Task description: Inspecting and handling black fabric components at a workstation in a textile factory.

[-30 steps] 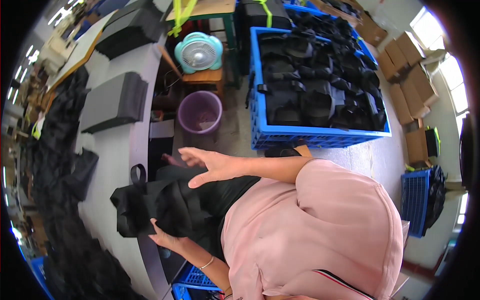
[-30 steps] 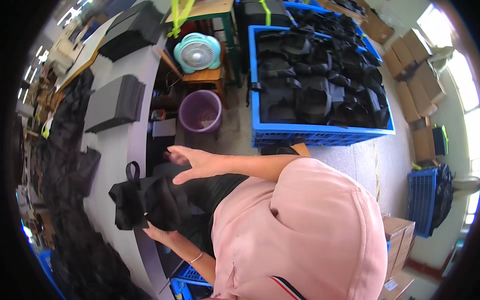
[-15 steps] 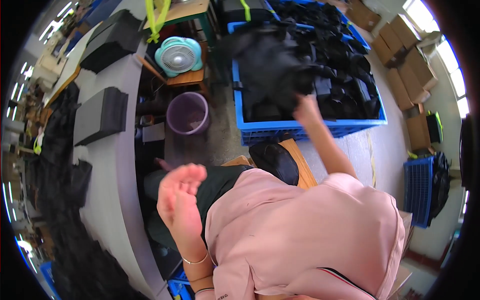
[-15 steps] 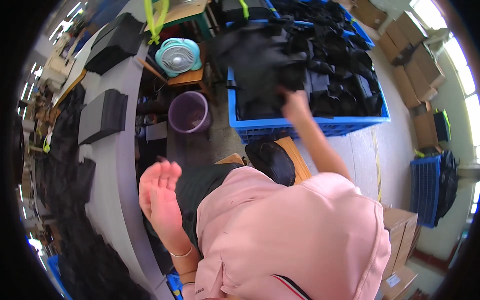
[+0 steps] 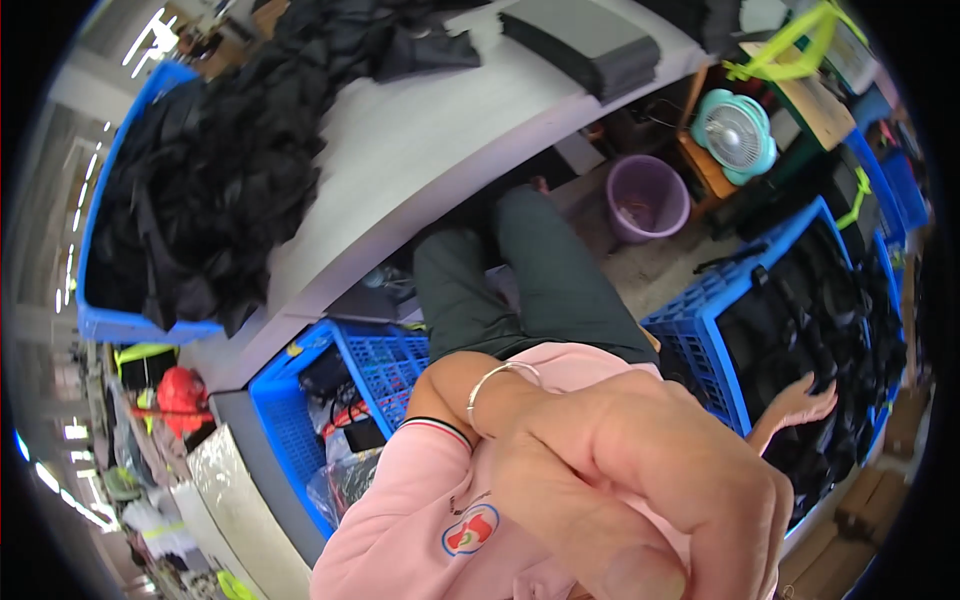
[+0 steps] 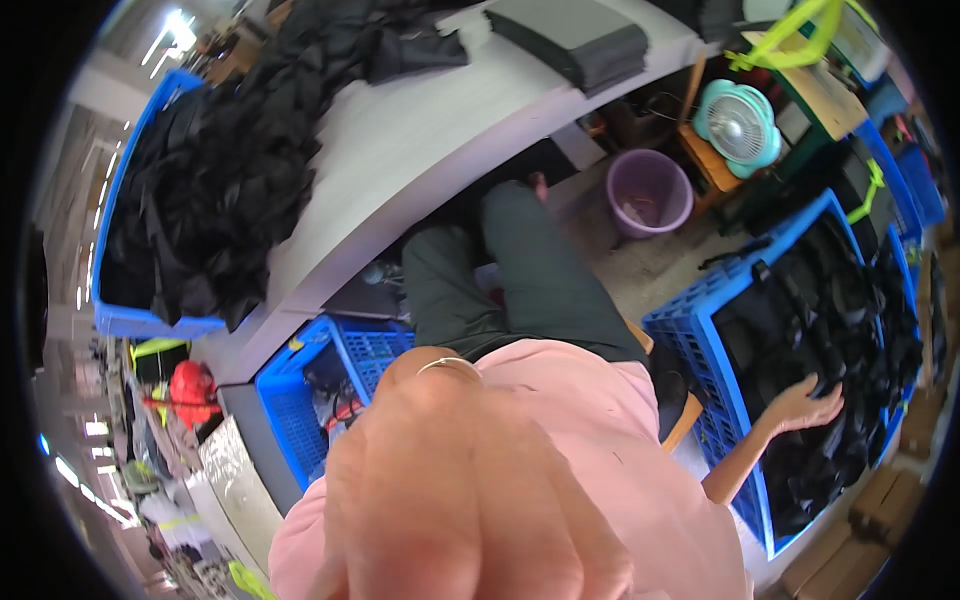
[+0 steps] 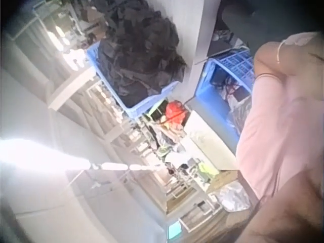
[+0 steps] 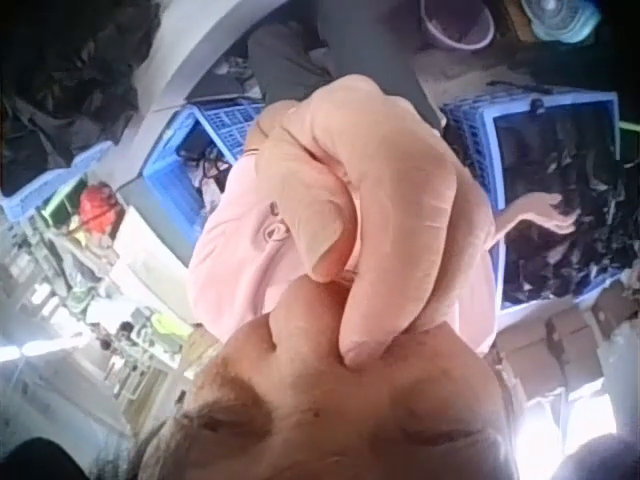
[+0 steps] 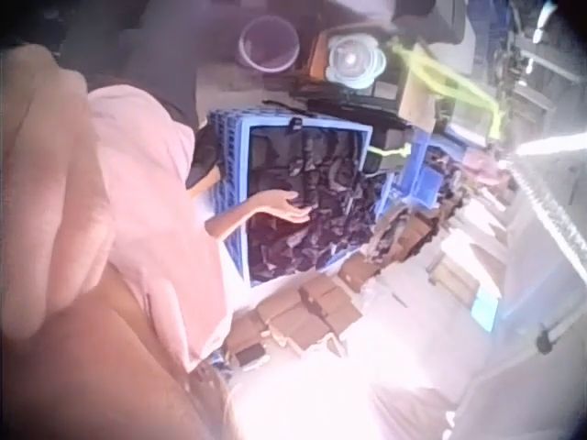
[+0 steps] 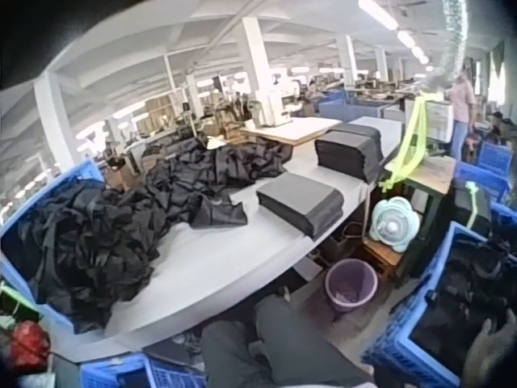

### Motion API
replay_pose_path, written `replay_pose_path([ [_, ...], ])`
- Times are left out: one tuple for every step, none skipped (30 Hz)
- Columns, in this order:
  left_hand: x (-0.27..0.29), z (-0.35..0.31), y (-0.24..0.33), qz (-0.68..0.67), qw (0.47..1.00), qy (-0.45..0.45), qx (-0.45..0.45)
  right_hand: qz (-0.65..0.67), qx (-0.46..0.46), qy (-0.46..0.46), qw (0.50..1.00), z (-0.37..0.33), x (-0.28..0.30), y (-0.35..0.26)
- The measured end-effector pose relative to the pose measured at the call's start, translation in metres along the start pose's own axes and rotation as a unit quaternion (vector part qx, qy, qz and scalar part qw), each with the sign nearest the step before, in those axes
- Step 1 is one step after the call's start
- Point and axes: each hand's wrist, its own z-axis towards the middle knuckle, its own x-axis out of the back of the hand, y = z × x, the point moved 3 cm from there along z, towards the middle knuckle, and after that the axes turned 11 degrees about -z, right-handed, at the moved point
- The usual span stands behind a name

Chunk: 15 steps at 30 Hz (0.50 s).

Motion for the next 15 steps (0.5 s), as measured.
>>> replay_pose_path([
  [-0.003, 0.002, 0.005, -0.006, 1.000, -0.015, 0.004, 0.074, 0.020, -0.021, 0.997, 0.003, 0.008, -0.051],
  [-0.004, 0.005, 0.012, -0.011, 0.999, -0.030, 0.007, 0.129, 0.040, -0.042, 0.990, 0.006, 0.017, -0.103],
  [-0.005, 0.007, 0.018, -0.017, 0.999, -0.045, 0.011, 0.192, 0.079, -0.073, 0.975, 0.004, 0.029, -0.154],
  [0.009, 0.017, 0.038, 0.011, 0.991, -0.122, 0.060, 0.261, 0.076, -0.125, 0.954, 0.000, 0.038, -0.202],
  [0.010, 0.021, 0.051, 0.033, 0.987, -0.139, 0.080, 0.344, 0.119, -0.164, 0.917, -0.008, 0.051, -0.248],
  [0.012, 0.026, 0.065, 0.057, 0.981, -0.156, 0.099, 0.418, 0.150, -0.189, 0.876, -0.017, 0.061, -0.292],
  [0.007, 0.026, 0.076, 0.074, 0.986, -0.118, 0.091, 0.490, 0.166, -0.243, 0.821, -0.028, 0.070, -0.332],
  [0.006, 0.030, 0.086, 0.087, 0.987, -0.111, 0.078, 0.491, 0.231, -0.238, 0.806, -0.036, 0.080, -0.368],
  [0.005, 0.035, 0.097, 0.101, 0.987, -0.105, 0.065, 0.552, 0.214, -0.329, 0.736, -0.048, 0.085, -0.401],
  [0.007, 0.041, 0.105, 0.110, 0.984, -0.130, 0.051, 0.577, 0.222, -0.380, 0.688, -0.057, 0.089, -0.435],
  [0.008, 0.047, 0.115, 0.131, 0.978, -0.158, 0.041, 0.586, 0.261, -0.386, 0.662, -0.064, 0.094, -0.468],
  [0.010, 0.053, 0.125, 0.150, 0.971, -0.186, 0.029, 0.608, 0.298, -0.375, 0.633, -0.070, 0.097, -0.504],
  [0.013, 0.058, 0.138, 0.182, 0.959, -0.217, 0.023, 0.627, 0.302, -0.406, 0.592, -0.076, 0.097, -0.539],
  [0.014, 0.061, 0.148, 0.200, 0.953, -0.229, 0.006, 0.634, 0.319, -0.384, 0.592, -0.080, 0.097, -0.574],
  [0.016, 0.064, 0.158, 0.218, 0.946, -0.241, -0.011, 0.616, 0.342, -0.366, 0.608, -0.083, 0.094, -0.610],
])
